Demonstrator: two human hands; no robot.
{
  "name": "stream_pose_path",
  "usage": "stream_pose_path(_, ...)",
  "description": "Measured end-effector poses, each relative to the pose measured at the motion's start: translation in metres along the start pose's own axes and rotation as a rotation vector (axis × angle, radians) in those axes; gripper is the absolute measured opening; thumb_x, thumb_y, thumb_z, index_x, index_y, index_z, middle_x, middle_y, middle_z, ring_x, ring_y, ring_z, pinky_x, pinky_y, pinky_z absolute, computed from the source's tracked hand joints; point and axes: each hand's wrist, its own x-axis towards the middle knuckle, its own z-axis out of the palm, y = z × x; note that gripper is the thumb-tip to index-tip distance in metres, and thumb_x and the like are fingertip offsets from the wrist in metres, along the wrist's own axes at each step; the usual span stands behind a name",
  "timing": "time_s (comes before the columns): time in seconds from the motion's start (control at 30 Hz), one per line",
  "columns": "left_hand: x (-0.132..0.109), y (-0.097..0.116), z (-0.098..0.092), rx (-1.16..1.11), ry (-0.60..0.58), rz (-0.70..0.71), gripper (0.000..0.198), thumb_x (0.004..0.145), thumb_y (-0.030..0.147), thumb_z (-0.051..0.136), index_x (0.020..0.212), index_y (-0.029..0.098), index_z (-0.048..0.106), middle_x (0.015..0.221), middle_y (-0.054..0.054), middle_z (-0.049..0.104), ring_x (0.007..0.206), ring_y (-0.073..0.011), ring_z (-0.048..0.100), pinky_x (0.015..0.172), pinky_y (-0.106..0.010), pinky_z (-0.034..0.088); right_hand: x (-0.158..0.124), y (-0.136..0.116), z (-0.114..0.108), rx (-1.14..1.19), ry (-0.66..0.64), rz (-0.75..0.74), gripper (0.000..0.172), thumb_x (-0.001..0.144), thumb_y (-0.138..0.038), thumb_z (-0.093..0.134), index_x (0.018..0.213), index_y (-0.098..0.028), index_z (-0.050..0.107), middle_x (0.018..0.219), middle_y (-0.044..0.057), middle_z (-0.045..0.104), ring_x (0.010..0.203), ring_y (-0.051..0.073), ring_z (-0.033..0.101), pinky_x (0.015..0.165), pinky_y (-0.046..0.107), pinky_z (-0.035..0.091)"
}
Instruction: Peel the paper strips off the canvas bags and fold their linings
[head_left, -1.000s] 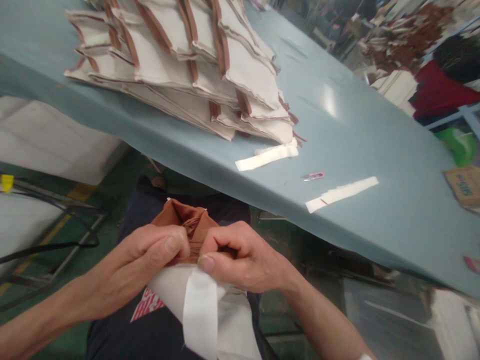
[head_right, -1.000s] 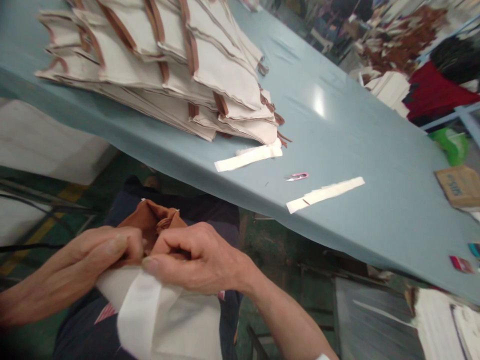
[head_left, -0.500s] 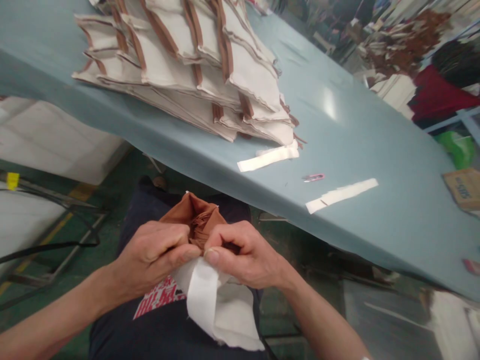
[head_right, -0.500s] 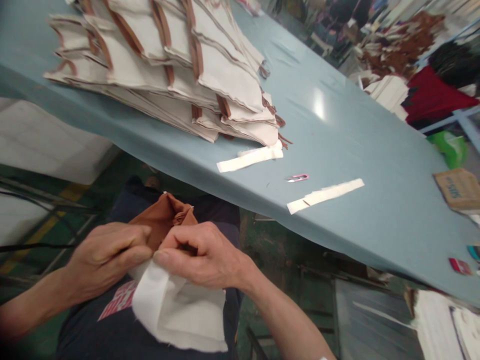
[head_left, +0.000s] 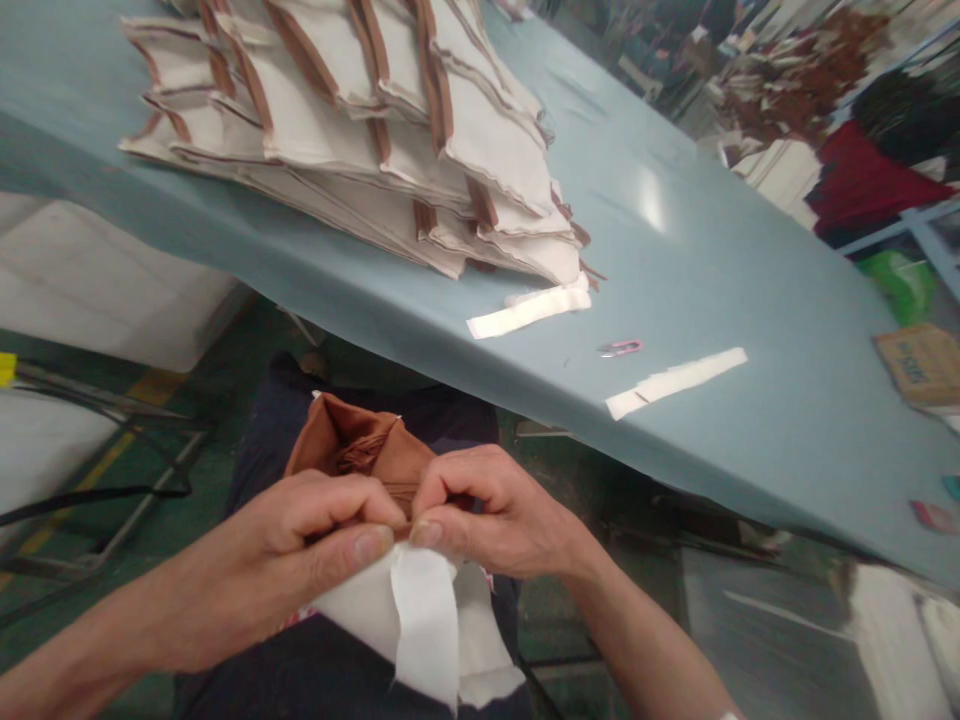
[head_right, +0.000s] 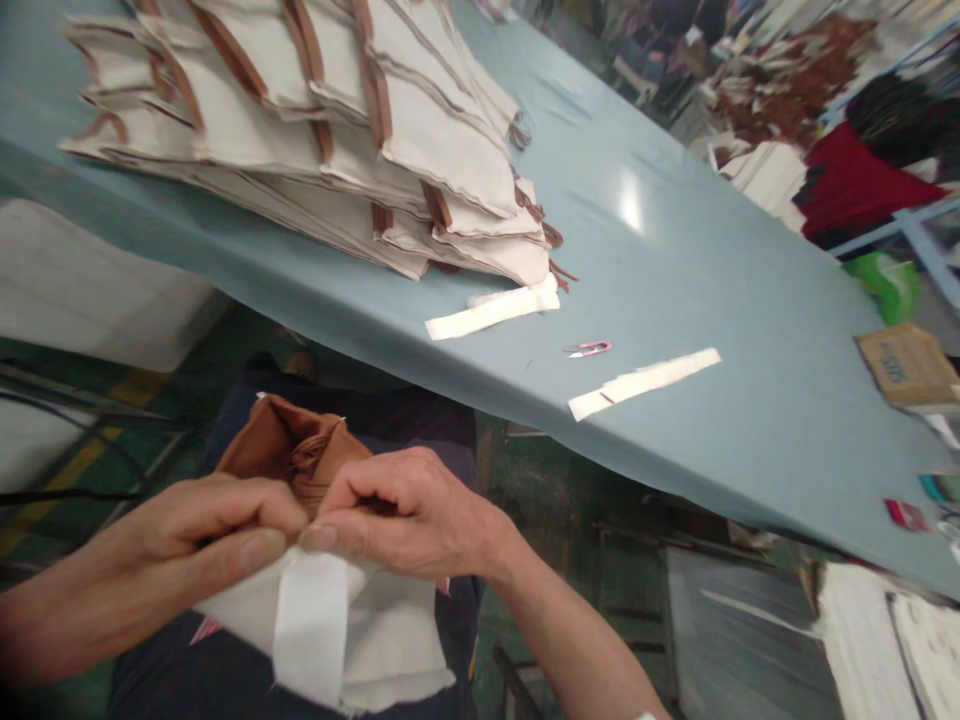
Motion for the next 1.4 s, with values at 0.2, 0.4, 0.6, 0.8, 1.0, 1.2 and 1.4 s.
stream_pose_path(0.2,0.007,0.003,-0.006,-0.023,-0.033,-0.020,0.039,0.117,0.040,0.055,0.083,0.023,0.062,0.069,0.006,0.052,0.060,-0.0114,0.050,0.053,-0.019,0.040,0.006,0.000,-0.002,-0.026,0.023,-0.004,0.052,0.102,-0.057,0.088,0.075,-0.019,0.066,0.068,-0.006,0.059,0.060,0.008,0.047,0.057,0.022,0.035)
stream_pose_path(0.4,0.001,0.001,-0.010,-0.168,-0.047,-0.076,0.037,0.116,0.046,0.056,0.094,0.021,0.072,0.073,0.006,0.058,0.060,-0.0105,0.047,0.051,-0.017,0.040,0.006,0.000,-0.001,0.177,0.041,0.113,0.059,0.096,-0.071,0.087,0.076,-0.020,0.064,0.068,-0.005,0.056,0.061,0.010,0.044,0.055,0.024,0.037)
stream_pose_path(0.6,0.004,0.004,-0.028,0.037,-0.028,-0.026,0.035,0.109,0.033,0.058,0.079,0.021,0.069,0.070,0.008,0.062,0.061,-0.0088,0.058,0.057,-0.013,0.045,0.009,-0.010,-0.002,0.019,0.016,0.064,0.048,0.104,-0.058,0.084,0.082,-0.019,0.068,0.074,-0.005,0.062,0.065,0.010,0.050,0.061,0.023,0.040)
stream_pose_path(0.8,0.022,0.017,-0.028,0.026,-0.066,-0.120,0.051,0.114,0.050,0.055,0.071,0.023,0.046,0.068,0.007,0.040,0.059,-0.0107,0.037,0.050,-0.021,0.032,0.014,-0.009,-0.003,-0.198,0.013,-0.001,0.054,0.111,-0.066,0.070,0.081,-0.022,0.062,0.077,-0.004,0.065,0.069,0.012,0.051,0.068,0.028,0.043)
stream_pose_path(1.0,0.026,0.012,-0.011,-0.299,-0.222,-0.197,0.054,0.114,0.060,0.055,0.074,0.025,0.047,0.065,0.008,0.038,0.056,-0.0117,0.035,0.048,-0.025,0.028,0.006,-0.012,-0.003,-0.259,0.001,-0.145,0.038,0.118,-0.047,0.068,0.089,-0.022,0.066,0.085,-0.001,0.072,0.076,0.013,0.061,0.079,0.028,0.049)
stream_pose_path(1.2,0.017,0.009,-0.006,-0.200,-0.180,-0.121,0.057,0.113,0.056,0.056,0.069,0.026,0.037,0.062,0.009,0.030,0.053,-0.0112,0.032,0.048,-0.027,0.025,0.001,-0.013,-0.008,-0.225,-0.119,-0.195,0.021,0.119,-0.032,0.065,0.103,-0.021,0.071,0.094,0.001,0.076,0.082,0.014,0.067,0.082,0.025,0.051)
stream_pose_path(1.4,0.016,0.005,-0.008,0.195,-0.014,-0.020,0.045,0.114,0.034,0.055,0.071,0.023,0.052,0.060,0.009,0.046,0.052,-0.0097,0.045,0.050,-0.026,0.028,0.000,-0.011,-0.014,-0.341,-0.087,-0.149,0.025,0.120,-0.031,0.062,0.099,-0.020,0.070,0.093,0.002,0.077,0.082,0.014,0.066,0.081,0.026,0.049)
